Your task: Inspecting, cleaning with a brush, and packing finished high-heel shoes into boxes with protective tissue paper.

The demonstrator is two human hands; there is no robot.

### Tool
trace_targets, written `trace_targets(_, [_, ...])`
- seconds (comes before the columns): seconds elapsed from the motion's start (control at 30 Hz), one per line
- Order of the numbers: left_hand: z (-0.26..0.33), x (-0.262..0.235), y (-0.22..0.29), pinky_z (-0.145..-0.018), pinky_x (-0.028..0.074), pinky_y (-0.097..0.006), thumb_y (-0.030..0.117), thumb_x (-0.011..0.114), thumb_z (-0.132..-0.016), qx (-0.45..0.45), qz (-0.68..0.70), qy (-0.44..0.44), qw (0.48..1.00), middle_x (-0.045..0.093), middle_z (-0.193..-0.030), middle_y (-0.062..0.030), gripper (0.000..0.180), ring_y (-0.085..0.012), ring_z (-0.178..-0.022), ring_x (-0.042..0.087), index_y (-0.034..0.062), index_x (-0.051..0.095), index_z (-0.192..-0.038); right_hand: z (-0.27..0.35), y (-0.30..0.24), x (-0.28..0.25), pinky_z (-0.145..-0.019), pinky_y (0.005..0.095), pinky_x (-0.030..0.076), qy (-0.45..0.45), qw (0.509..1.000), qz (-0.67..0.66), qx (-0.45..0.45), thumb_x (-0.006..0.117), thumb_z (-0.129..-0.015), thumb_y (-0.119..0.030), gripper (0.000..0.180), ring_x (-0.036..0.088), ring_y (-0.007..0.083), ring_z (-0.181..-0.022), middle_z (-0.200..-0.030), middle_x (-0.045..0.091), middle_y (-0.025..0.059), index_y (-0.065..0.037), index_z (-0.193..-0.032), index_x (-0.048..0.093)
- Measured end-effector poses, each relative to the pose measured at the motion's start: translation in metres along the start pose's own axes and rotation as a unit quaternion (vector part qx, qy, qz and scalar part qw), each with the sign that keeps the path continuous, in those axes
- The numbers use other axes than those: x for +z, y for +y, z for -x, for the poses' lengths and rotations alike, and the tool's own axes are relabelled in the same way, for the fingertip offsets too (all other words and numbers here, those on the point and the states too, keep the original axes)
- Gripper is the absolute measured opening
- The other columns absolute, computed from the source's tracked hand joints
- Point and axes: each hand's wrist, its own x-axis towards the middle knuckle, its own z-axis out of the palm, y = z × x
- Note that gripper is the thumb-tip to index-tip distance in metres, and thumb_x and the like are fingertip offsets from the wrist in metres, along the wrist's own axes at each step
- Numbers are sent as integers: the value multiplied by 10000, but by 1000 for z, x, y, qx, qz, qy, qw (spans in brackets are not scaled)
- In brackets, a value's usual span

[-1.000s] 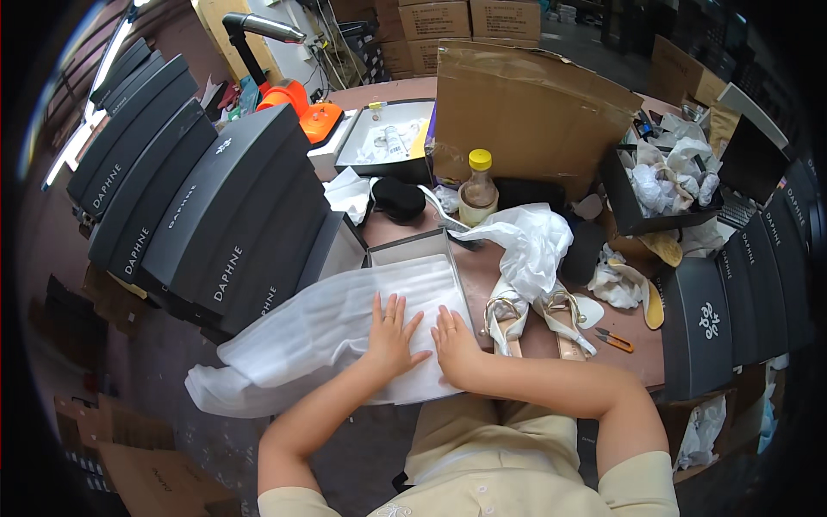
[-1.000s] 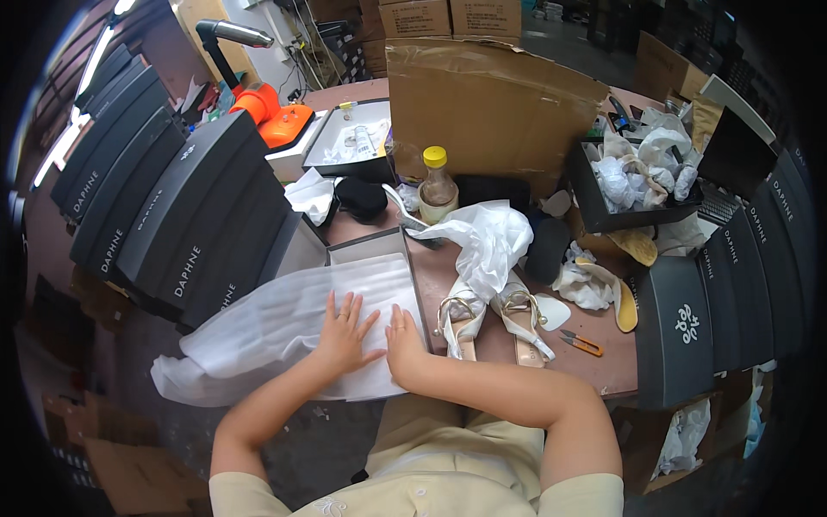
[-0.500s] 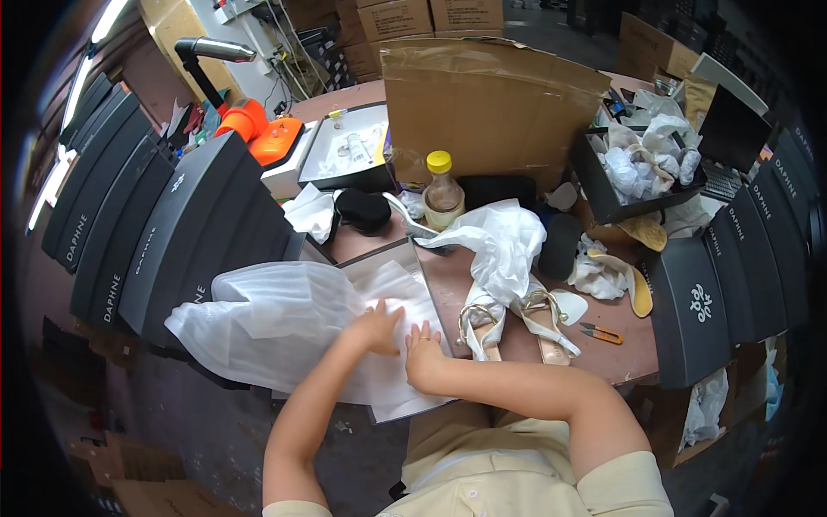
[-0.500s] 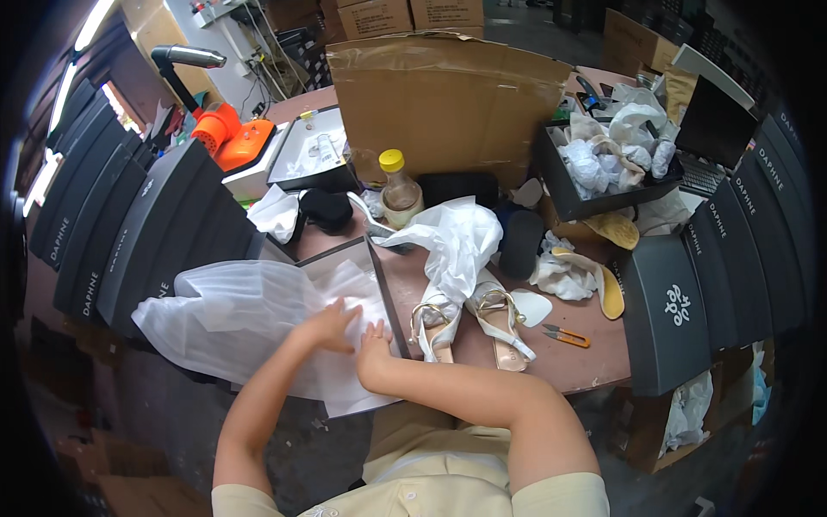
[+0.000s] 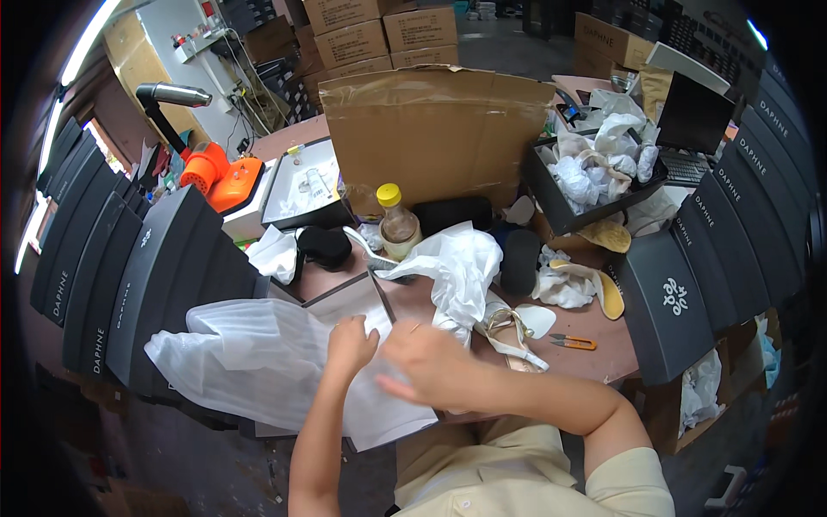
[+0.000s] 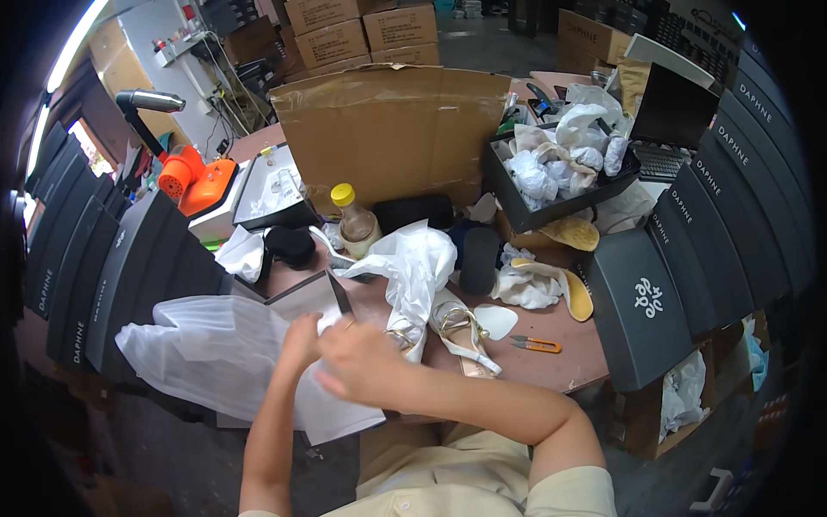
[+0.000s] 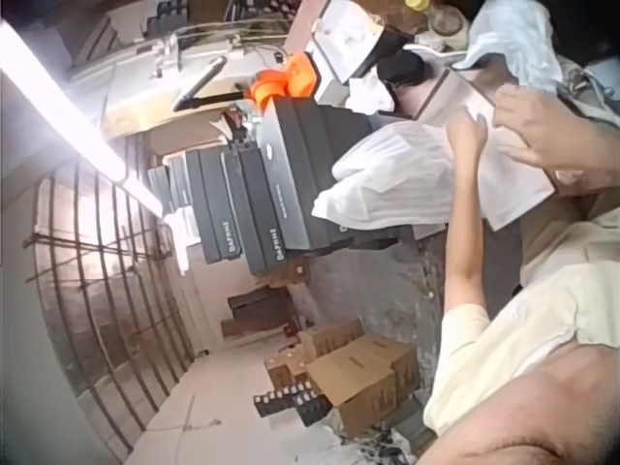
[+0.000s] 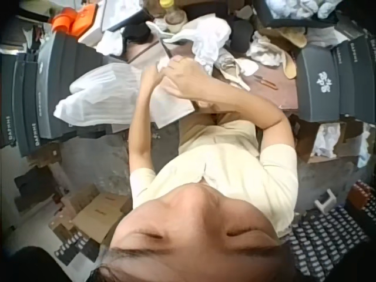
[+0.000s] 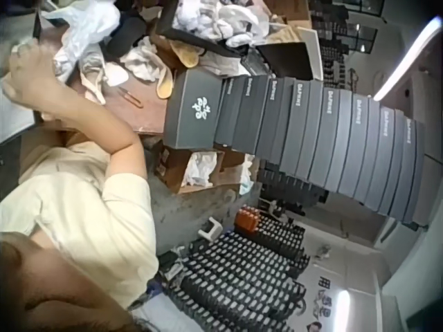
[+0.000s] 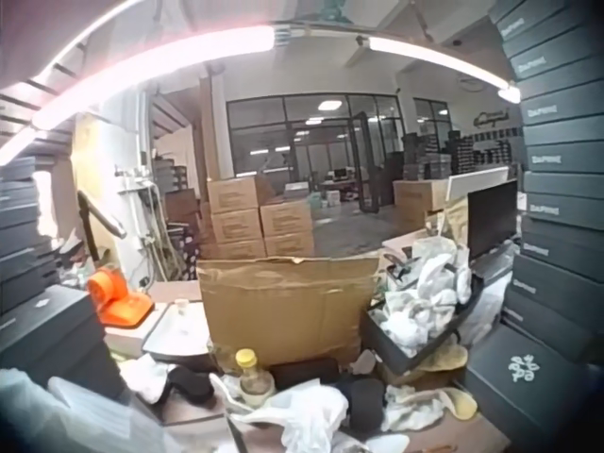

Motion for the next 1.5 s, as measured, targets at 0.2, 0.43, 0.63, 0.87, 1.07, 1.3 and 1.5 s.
trace_targets(0.2, [31, -34, 80, -965, 381, -379, 114, 703, -682, 332, 156, 235, 900, 453, -1250, -200, 673, -365, -1147, 452, 29, 409, -1282, 37, 109, -13, -735, 366, 471, 183, 959, 178, 119, 630, -707, -97, 346, 568, 245, -806, -927, 576, 73, -93, -1051, 609])
trace_targets(0.43, [-2, -13, 91, -1053, 225, -555, 52, 705, -701, 382, 154, 167, 896, 600, -1124, -129, 507, -311, -1122, 532, 29, 552, -1184, 88, 93, -127, -665, 246, 452, 305, 936, -148, 92, 480, -709, 135, 404, 577, 111, -760, -850, 626, 47, -29, -1047, 630])
trace_targets(0.63, [33, -64, 90, -729, 481, -211, -25, 624, -793, 276, 536, 56, 796, 670, -886, -65, 178, -87, -788, 610, -47, 660, -966, 117, 160, -149, -700, 213, 463, 432, 841, -269, 184, 552, -881, -20, 196, 594, 86, -780, -911, 660, 86, 63, -1053, 598])
trace_targets(0.87, [51, -89, 21, -457, 380, -196, 280, 647, -866, 135, 520, 202, 819, 617, -637, -3, 328, -32, -512, 516, -2, 658, -698, 71, 179, -146, -301, 216, 129, 311, 780, -495, 224, 533, -938, -272, 273, 245, 15, -309, -436, 380, -70, -46, -786, 556])
trace_targets(1.07, [83, -95, 14, -572, 507, -232, 176, 608, -866, 97, 730, 110, 667, 667, -794, -72, 210, -110, -622, 629, -23, 640, -923, 23, 58, -60, -748, 329, 472, 318, 926, -198, 50, 715, -766, -300, 435, 542, 204, -925, -1049, 562, 107, -35, -1072, 556])
trace_targets(1.3, [118, -97, 46, -635, 500, -231, 95, 653, -841, 197, 727, 100, 650, 656, -828, -62, 180, -95, -707, 621, -30, 611, -963, -10, -17, -3, -992, 436, 327, 297, 946, -126, -22, 749, -712, -316, 604, 437, 333, -1160, -1214, 490, 131, -65, -1200, 497])
trace_targets(1.5, [133, -82, 62, -718, 489, -302, 319, 491, -942, 197, 853, 153, 458, 635, -851, -105, 349, -163, -800, 609, -11, 598, -973, -21, 9, -2, -861, 347, 450, 92, 824, -558, -36, 616, -864, -186, 301, 573, 219, -997, -1012, 617, 85, -26, -1113, 562])
